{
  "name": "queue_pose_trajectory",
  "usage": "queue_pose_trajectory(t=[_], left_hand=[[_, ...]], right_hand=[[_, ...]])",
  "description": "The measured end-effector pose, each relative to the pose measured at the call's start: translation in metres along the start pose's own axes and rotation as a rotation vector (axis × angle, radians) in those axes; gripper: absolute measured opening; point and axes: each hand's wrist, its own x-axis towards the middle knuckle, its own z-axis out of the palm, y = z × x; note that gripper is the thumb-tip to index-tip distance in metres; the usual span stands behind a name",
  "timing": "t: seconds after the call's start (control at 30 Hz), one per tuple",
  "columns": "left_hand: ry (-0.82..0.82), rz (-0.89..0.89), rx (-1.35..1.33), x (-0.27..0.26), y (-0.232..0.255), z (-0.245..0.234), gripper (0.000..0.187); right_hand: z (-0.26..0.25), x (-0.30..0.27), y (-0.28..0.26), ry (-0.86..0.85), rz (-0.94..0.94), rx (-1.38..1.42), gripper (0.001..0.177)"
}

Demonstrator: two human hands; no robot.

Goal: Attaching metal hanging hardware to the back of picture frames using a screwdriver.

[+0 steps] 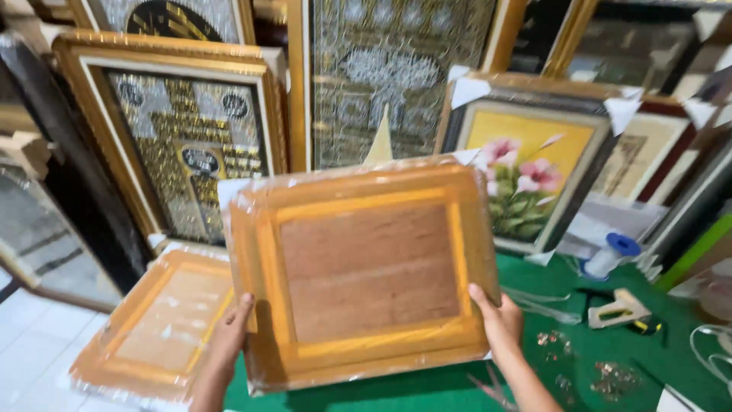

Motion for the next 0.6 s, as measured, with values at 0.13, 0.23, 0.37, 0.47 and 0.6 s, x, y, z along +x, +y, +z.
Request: queue_pose_trajectory(t=[0.13, 0.23, 0.37, 0.47, 0.6], left_hand=[[0.172, -0.168, -0.212, -0.032, -0.027, 0.004, 0.074], [0.246, -0.216, 0.006, -0.027, -0.043, -0.004, 0.088], [0.218, -0.211, 0.133, -0.031, -0.035, -0.018, 0.086], [0.183, -0.220, 0.223, -0.041, -0.032, -0.024, 0.080], [0.086, -0.304, 0.410, -0.020, -0.075, -0.034, 0.123]], right_hand=[[0.025, -0.050, 0.023, -0.078, 0.153, -0.019, 0.057], [0.032, -0.072, 0.036, -0.095, 0.206, -0.069, 0.059], [0.034, -0.111, 0.037, -0.103, 0.349, -0.123, 0.069], [0.036, -0.132, 0.064, -0.094, 0.451, -0.074, 0.071], [0.033, -0.164, 0.078, -0.095, 0.628, -0.070, 0.073]])
